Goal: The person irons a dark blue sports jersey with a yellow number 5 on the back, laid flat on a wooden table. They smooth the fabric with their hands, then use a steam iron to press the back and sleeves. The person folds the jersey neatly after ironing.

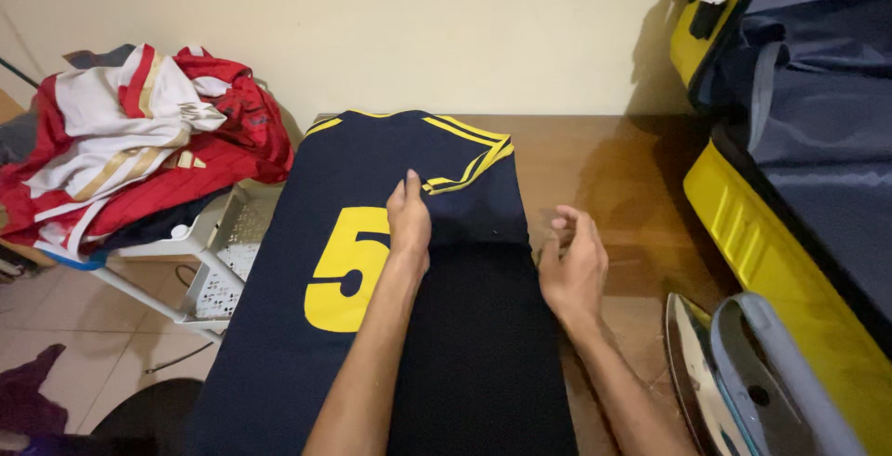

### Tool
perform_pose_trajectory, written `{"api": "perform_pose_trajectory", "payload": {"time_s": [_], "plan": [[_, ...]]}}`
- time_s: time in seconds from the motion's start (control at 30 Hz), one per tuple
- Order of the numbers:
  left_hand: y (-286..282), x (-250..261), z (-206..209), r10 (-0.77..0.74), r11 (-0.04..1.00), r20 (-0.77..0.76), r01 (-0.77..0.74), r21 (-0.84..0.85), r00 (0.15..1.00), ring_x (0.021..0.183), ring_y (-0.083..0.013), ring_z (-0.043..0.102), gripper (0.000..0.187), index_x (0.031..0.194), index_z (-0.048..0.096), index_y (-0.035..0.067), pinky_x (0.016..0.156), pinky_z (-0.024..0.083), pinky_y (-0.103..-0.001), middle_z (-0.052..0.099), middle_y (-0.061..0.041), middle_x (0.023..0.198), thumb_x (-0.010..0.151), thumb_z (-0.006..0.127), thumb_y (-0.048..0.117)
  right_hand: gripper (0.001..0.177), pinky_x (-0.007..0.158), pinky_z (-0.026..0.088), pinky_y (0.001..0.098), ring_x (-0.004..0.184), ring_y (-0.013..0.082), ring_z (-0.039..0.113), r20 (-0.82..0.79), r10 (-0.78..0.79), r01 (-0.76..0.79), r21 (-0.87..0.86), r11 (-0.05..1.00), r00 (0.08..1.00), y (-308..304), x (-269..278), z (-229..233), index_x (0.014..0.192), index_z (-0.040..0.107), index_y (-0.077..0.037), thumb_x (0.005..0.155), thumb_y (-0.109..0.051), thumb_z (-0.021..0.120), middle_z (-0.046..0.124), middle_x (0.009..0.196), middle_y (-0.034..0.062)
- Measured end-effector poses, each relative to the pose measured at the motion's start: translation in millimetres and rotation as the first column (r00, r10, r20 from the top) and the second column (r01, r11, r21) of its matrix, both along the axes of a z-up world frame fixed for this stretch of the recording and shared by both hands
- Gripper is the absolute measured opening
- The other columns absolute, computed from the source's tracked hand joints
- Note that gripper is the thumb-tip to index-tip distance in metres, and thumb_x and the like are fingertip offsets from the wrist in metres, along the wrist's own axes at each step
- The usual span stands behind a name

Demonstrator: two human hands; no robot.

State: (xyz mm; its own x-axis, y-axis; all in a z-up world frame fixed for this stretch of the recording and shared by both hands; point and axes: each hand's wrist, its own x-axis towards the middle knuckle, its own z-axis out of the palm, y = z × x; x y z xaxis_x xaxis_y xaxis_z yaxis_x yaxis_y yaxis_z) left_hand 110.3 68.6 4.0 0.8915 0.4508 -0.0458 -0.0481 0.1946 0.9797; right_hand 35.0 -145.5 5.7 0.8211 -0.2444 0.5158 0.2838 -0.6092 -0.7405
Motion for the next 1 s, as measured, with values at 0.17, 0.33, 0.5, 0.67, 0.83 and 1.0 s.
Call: {"api": "perform_pose_trajectory", "payload": {"time_s": [0.17,0.33,0.5,0.67,0.83,1.0], "plan": [[18,0,3,0.006,0.997,-0.055,-0.01,-0.074,0.998,0.124,-0.0216,0.061,0.054,0.13,0.064,-0.002,0.109,0.041,-0.035,0.07,-0.013,0.13,0.105,0.044,0.041,0.026,0.076,0.056,0.0418,0.081,0.0286,0.073,-0.047,0.0,-0.003,-0.07,0.998,0.999,-1,4,-7,0.12,0.066,-0.006,0.094,-0.01,0.063,0.075,0.092,0.0146],[40,-2,6,0.131,0.983,-0.04,-0.124,0.138,0.991,0.102,-0.0216,0.067,0.042,0.114,0.07,-0.004,0.093,0.049,-0.035,0.074,-0.015,0.107,0.103,0.055,0.034,0.022,0.075,0.056,0.044,0.078,0.0323,0.073,-0.164,-0.022,0.005,-0.107,0.994,0.986,4,1,-2,0.112,0.071,-0.01,0.092,-0.015,0.064,0.075,0.088,0.0155],[57,-4,10,0.172,0.96,-0.1,-0.144,0.238,0.98,0.088,-0.0197,0.066,0.03,0.106,0.072,-0.002,0.081,0.051,-0.034,0.073,-0.012,0.094,0.087,0.067,0.02,0.019,0.073,0.057,0.0439,0.076,0.032,0.074,-0.275,0.0,-0.047,-0.165,0.985,0.962,11,-5,12,0.107,0.074,-0.013,0.094,-0.023,0.064,0.076,0.084,0.0141],[66,-7,10,0.116,0.939,-0.239,-0.028,0.344,0.964,0.09,-0.0264,0.073,0.045,0.121,0.064,0.004,0.085,0.054,-0.036,0.075,-0.016,0.096,0.078,0.068,0.017,0.033,0.072,0.058,0.0433,0.076,0.0303,0.074,-0.274,0.112,-0.179,-0.232,0.956,0.955,20,-18,28,0.111,0.073,-0.011,0.087,-0.034,0.073,0.075,0.084,0.0139],[61,-8,10,0.163,0.777,-0.103,-0.063,0.626,0.981,0.104,-0.0334,0.071,0.039,0.114,0.073,0.005,0.093,0.052,-0.039,0.074,-0.02,0.108,0.078,0.075,0.019,0.058,0.078,0.056,0.0439,0.092,0.0327,0.07,-0.124,0.251,-0.278,-0.337,0.9,0.96,26,-26,34,0.117,0.069,-0.006,0.072,-0.04,0.085,0.07,0.1,0.0164],[52,-21,20,0.167,0.732,-0.024,-0.108,0.672,0.986,0.098,-0.0348,0.075,0.026,0.108,0.076,0.006,0.09,0.054,-0.041,0.077,-0.02,0.1,0.087,0.068,0.019,0.029,0.086,0.053,0.0437,0.104,0.0323,0.065,-0.027,0.223,-0.217,-0.376,0.901,0.974,25,-23,26,0.108,0.074,-0.01,0.084,-0.025,0.075,0.068,0.106,0.0118]]}}
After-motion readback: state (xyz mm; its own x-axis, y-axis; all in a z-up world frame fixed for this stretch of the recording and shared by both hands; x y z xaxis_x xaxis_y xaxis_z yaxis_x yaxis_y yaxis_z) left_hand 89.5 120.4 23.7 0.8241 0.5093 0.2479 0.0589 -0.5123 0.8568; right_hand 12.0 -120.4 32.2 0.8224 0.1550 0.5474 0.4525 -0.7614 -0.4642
